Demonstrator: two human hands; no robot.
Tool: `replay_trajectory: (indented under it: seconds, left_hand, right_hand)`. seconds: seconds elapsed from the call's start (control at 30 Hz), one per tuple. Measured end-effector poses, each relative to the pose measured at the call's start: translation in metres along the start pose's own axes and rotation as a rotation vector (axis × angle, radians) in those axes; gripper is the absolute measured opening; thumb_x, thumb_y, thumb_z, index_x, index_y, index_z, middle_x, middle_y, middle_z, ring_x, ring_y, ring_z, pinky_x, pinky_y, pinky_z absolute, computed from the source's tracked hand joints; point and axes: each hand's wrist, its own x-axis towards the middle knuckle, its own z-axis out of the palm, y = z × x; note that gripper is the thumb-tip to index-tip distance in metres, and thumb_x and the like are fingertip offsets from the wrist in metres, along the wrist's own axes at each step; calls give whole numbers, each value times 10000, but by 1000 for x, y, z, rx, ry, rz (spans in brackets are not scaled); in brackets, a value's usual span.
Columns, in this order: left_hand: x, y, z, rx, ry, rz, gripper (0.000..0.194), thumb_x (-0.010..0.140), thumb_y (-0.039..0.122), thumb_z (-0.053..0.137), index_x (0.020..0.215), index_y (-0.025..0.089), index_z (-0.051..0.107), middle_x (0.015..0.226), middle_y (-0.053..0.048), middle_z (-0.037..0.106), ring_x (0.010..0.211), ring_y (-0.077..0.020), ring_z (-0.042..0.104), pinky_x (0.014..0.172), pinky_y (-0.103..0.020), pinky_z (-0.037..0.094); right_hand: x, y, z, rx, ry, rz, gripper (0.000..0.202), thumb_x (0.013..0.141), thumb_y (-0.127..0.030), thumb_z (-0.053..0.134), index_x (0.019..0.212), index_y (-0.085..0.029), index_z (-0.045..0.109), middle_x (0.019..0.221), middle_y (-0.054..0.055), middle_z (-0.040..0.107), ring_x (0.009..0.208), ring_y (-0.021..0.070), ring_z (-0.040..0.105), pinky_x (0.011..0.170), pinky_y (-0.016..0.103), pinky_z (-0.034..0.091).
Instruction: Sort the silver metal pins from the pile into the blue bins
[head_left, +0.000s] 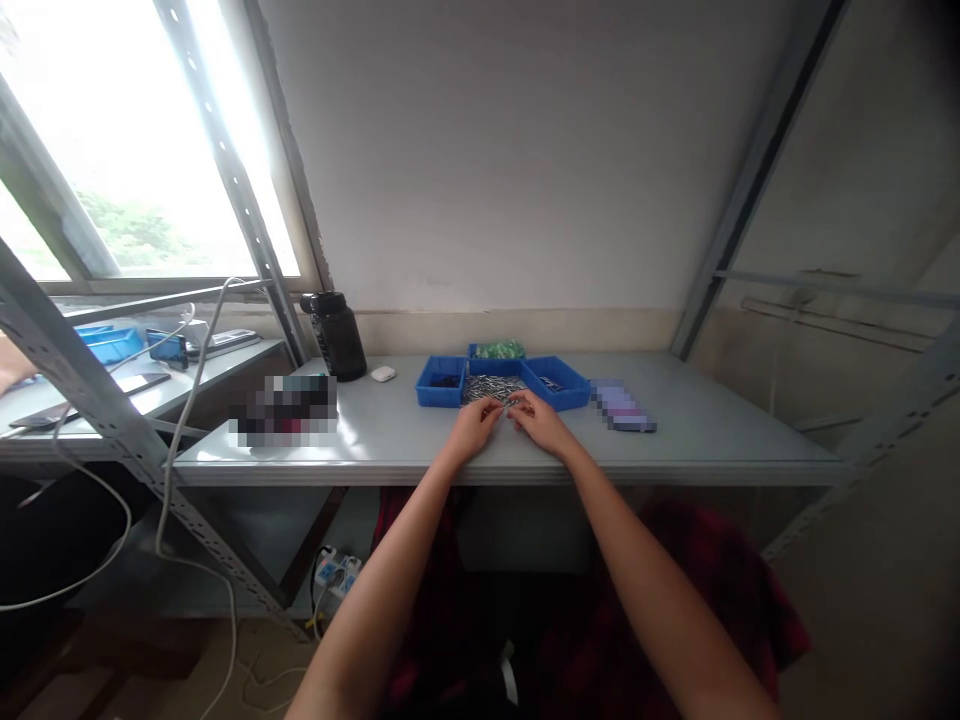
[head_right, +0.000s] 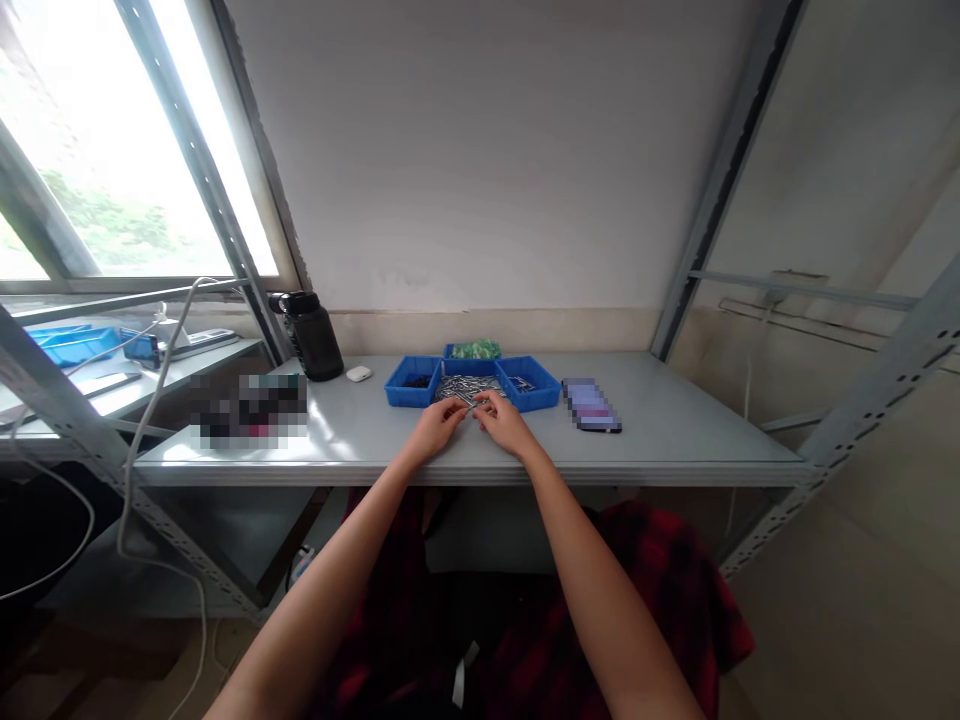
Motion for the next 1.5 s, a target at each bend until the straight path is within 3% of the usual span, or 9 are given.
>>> replay_trajectory:
  seconds: [0.2, 0.43, 0.7, 0.9, 1.23, 1.5]
  left_hand:
    - [0, 1, -1, -61, -1, -87, 194, 823, 260, 589, 985, 158, 623, 753, -24, 671, 710, -168, 597, 656, -251, 418]
    - [0, 3, -1, -88, 37, -105, 238, 811, 264, 604, 1021, 153, 608, 725, -13, 665, 677, -156, 582, 638, -246, 411]
    - [1, 5, -2, -8, 27, -78, 167, 839, 272, 559, 834, 153, 675, 822, -47, 698, 757, -174, 607, 700, -257, 427]
    - [0, 4, -2, 20, 52, -47, 206, 886, 255, 485, 830, 153, 655, 748, -37, 662, 725, -163, 596, 691, -250, 423]
    - [2, 0, -1, -36, 66, -39, 181, 874, 294, 516, 836, 162, 634, 771, -35, 668, 742, -162, 606, 707, -253, 438]
    - [0, 3, -1, -60, 65, 1, 106, 841, 258, 556, 872, 169, 607, 919, -59, 680, 860, -175, 626, 791, -275, 468]
  right_hand:
    - [-3, -5, -2, 21, -85, -25, 207, 827, -364, 529, 916, -190, 595, 858, 26, 646, 689, 142, 579, 697, 304, 466]
    - [-4, -9, -4, 155, -70, 57, 214, 788, -397, 574, 866, -198, 588, 813, 16, 640, 695, 141, 568, 561, 243, 407]
    - [2, 0, -2, 212, 75, 134, 207, 770, -390, 552, 841, -199, 584, 816, 28, 654, 718, 148, 589, 544, 231, 417]
    - [3, 2, 1, 159, 51, 168, 163, 767, -334, 525, 861, -205, 557, 832, 33, 654, 712, 146, 602, 550, 236, 440]
    - [-3, -1, 5, 0, -6, 59, 101, 804, -296, 492, 861, -214, 497, 783, 12, 671, 682, 150, 613, 635, 277, 450]
    - [-4, -2, 6, -106, -74, -17, 155, 846, -347, 510, 894, -216, 577, 813, 13, 677, 749, 169, 629, 723, 307, 459]
